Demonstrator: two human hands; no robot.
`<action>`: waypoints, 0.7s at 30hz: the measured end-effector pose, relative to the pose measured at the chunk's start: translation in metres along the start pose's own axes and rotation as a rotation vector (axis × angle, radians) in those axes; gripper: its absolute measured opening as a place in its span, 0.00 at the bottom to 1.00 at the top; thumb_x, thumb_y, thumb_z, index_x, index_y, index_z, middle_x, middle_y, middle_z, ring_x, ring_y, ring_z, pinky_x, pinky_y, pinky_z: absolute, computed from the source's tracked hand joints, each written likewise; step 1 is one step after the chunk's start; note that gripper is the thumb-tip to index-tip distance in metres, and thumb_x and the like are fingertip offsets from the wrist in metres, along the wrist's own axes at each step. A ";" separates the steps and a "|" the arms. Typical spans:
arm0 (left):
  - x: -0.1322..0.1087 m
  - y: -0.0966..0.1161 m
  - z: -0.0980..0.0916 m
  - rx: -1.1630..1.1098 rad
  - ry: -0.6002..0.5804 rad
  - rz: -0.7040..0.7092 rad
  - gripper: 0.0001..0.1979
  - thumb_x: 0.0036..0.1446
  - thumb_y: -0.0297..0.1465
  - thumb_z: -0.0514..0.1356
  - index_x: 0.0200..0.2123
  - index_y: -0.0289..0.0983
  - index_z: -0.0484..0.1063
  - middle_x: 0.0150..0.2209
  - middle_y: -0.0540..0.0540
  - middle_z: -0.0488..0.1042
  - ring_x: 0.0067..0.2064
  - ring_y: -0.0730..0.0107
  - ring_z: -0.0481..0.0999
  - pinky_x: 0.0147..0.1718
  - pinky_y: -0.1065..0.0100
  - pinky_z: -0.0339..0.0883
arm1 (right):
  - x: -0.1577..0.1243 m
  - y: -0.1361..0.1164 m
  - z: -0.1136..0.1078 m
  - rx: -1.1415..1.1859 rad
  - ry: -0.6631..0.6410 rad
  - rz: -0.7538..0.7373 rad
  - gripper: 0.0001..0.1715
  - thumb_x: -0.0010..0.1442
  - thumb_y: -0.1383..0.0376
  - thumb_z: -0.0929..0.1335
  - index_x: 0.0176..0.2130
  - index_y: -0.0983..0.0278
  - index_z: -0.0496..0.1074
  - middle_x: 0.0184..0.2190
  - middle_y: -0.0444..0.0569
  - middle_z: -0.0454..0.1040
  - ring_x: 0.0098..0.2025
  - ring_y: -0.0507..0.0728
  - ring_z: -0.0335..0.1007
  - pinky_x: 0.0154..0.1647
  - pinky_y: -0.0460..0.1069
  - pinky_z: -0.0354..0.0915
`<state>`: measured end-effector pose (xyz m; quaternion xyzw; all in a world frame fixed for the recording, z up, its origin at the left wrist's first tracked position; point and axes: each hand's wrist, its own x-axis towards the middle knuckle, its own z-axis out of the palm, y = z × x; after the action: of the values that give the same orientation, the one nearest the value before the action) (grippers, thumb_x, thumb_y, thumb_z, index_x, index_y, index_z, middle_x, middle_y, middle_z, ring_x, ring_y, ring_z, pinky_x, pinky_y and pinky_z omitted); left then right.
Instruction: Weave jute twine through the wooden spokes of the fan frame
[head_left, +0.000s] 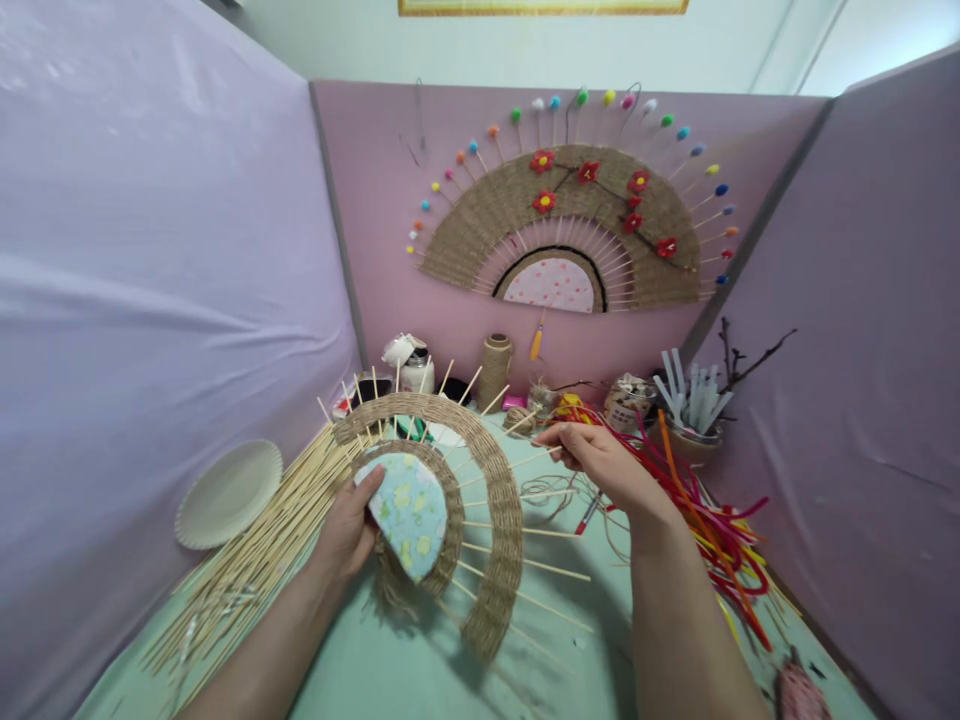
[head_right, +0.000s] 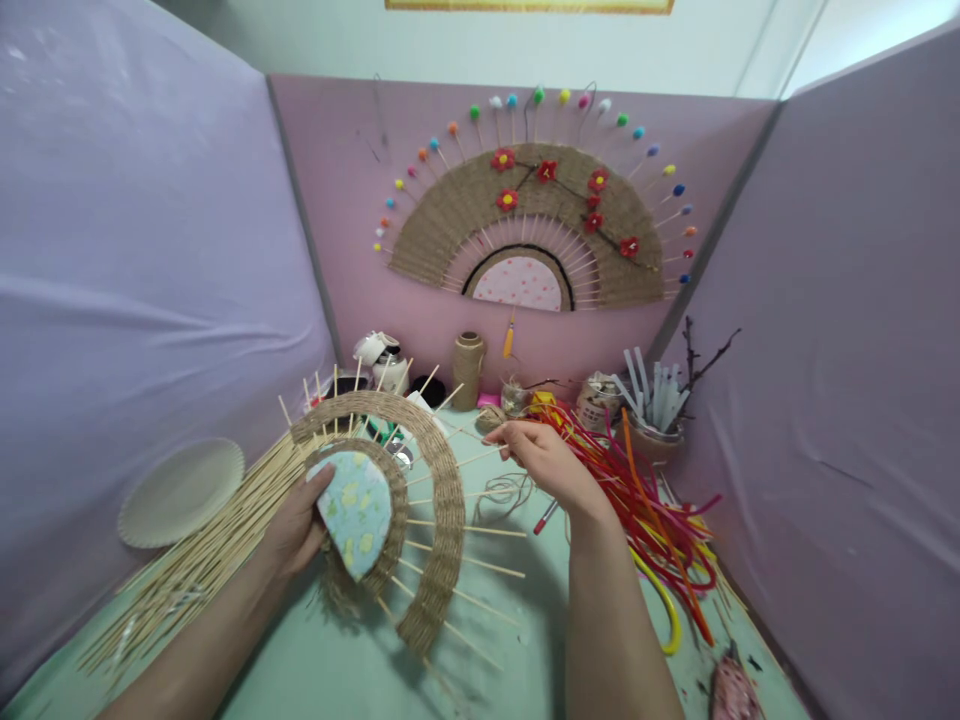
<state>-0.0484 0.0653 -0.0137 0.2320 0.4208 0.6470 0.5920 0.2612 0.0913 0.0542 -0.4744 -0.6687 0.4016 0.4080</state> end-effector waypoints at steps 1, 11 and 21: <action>0.001 0.001 0.000 -0.007 0.012 0.011 0.10 0.49 0.27 0.66 0.37 0.31 0.74 0.33 0.43 0.80 0.33 0.65 0.80 0.35 0.66 0.76 | 0.001 -0.002 0.000 -0.049 0.048 -0.021 0.31 0.57 0.43 0.63 0.33 0.66 0.76 0.24 0.46 0.66 0.27 0.52 0.59 0.27 0.47 0.55; 0.003 0.002 -0.001 -0.012 0.021 0.045 0.11 0.50 0.28 0.66 0.38 0.32 0.74 0.32 0.44 0.80 0.32 0.65 0.79 0.33 0.68 0.75 | 0.002 -0.012 0.003 -0.184 0.223 -0.117 0.21 0.58 0.50 0.65 0.29 0.65 0.73 0.22 0.44 0.64 0.26 0.51 0.55 0.25 0.46 0.52; 0.005 0.002 -0.002 -0.021 0.024 0.053 0.11 0.50 0.28 0.66 0.38 0.32 0.74 0.33 0.44 0.80 0.33 0.65 0.80 0.35 0.68 0.76 | 0.001 -0.010 0.001 -0.092 0.224 -0.115 0.23 0.57 0.48 0.66 0.30 0.65 0.75 0.24 0.45 0.68 0.26 0.52 0.58 0.26 0.46 0.52</action>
<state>-0.0520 0.0692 -0.0142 0.2293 0.4147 0.6697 0.5718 0.2570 0.0899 0.0630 -0.4955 -0.6627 0.2909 0.4802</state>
